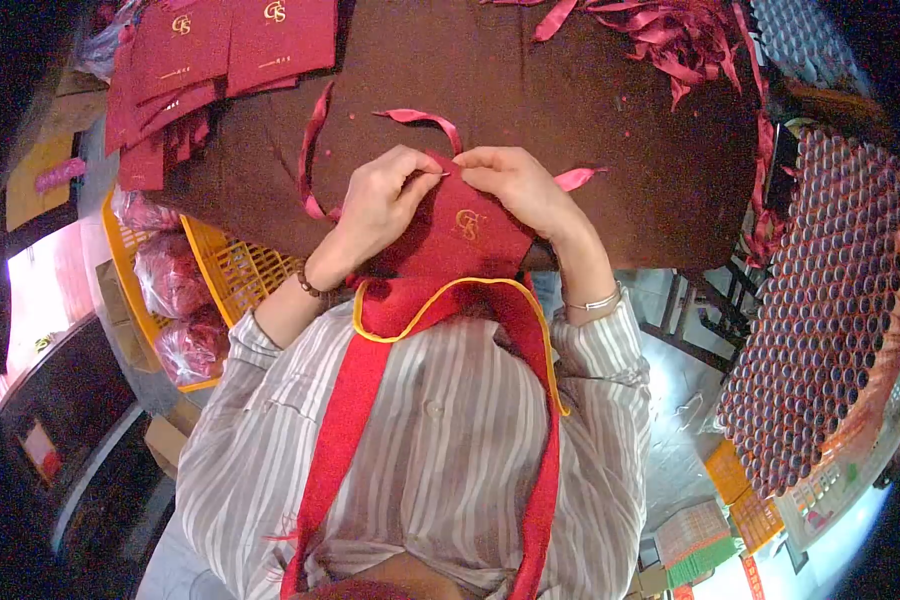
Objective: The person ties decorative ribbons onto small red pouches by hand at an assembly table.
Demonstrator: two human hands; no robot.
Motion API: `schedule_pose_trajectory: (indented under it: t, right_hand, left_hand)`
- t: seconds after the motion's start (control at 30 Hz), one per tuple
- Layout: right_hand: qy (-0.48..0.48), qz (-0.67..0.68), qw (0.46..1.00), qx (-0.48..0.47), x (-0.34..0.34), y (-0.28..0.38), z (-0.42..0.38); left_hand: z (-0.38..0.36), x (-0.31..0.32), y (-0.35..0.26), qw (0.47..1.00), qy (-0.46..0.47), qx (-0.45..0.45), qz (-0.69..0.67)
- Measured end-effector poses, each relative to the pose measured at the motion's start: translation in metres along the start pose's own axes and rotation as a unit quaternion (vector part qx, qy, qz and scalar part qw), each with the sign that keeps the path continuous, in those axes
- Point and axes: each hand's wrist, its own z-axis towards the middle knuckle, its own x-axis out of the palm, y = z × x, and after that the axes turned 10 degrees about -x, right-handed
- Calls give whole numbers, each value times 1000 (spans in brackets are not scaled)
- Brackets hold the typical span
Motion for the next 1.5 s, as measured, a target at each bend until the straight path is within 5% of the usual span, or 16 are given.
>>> schedule_pose_trajectory:
  t: [0.5,0.67,0.83,1.5]
  right_hand:
    - [-17,-22,1000,-9,4,5,-6]
    - [-17,-2,1000,-6,6,6,-6]
    - [-45,-186,980,-49,11,11,-7]
    - [-107,-271,953,-83,32,24,-15]
  left_hand:
    - [4,0,-3,999,25,-29,-30]
    - [-3,8,-8,990,-40,80,112]
    - [-6,15,-11,961,-78,157,212]
    - [-7,4,-28,935,-20,179,305]
